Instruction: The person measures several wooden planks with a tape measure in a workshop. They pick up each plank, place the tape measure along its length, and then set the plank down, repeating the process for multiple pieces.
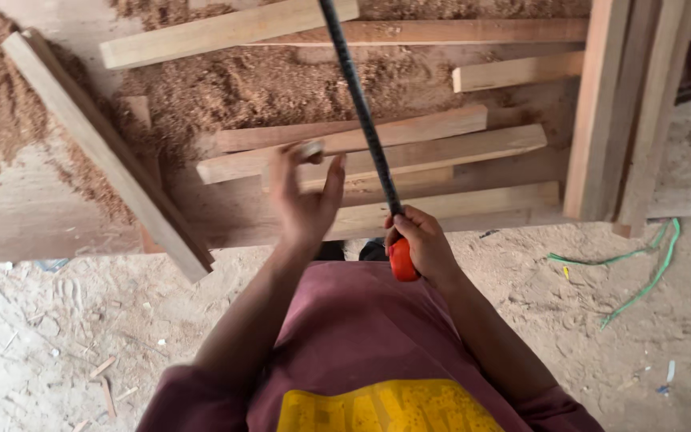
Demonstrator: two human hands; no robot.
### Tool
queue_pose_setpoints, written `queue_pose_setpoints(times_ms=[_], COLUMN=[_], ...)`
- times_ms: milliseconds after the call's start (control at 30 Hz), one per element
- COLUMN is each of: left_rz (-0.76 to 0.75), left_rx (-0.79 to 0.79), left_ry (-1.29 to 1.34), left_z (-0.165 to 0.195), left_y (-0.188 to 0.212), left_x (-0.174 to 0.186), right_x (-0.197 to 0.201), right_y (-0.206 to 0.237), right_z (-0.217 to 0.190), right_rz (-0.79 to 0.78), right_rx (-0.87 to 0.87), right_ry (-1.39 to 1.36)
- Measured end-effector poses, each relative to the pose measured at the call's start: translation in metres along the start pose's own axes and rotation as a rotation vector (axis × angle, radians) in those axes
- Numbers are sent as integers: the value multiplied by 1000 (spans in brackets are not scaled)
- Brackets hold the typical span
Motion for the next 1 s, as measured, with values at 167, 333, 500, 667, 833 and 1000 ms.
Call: queue_pose_setpoints(times_ms=[167, 333, 500, 667, 833, 1000], left_rz=[188, -141, -24, -51, 66, 97], left_rx=[-273, -396, -417, -435, -487, -134], left_ry=[800, 1073, 1038, 1012, 949, -80], left_z=[187, 286, 271, 266, 247, 95], left_y=[10, 0, 10, 45, 61, 25], left_x=[71, 46, 67, 60, 72, -13], right_x=[8, 9, 22, 34, 45, 72], right_y=[20, 33, 41, 48, 51, 57], right_z=[0, -2, -7, -1, 3, -3], right_rz=[-15, -95, -127, -123, -99, -65], right_rx=[-56, -78, -29, -50, -63, -28], right_ry=[7, 16, 79, 151, 81, 41])
Point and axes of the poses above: each hand's wrist, its own y-axis away from the middle knuckle, its own x-axis out of the back of the hand, z = x × y, the point moved 7 cm from there along -y, towards the middle knuckle, and after that the axes turned 4 degrees about -x, right-handed, at the moved point
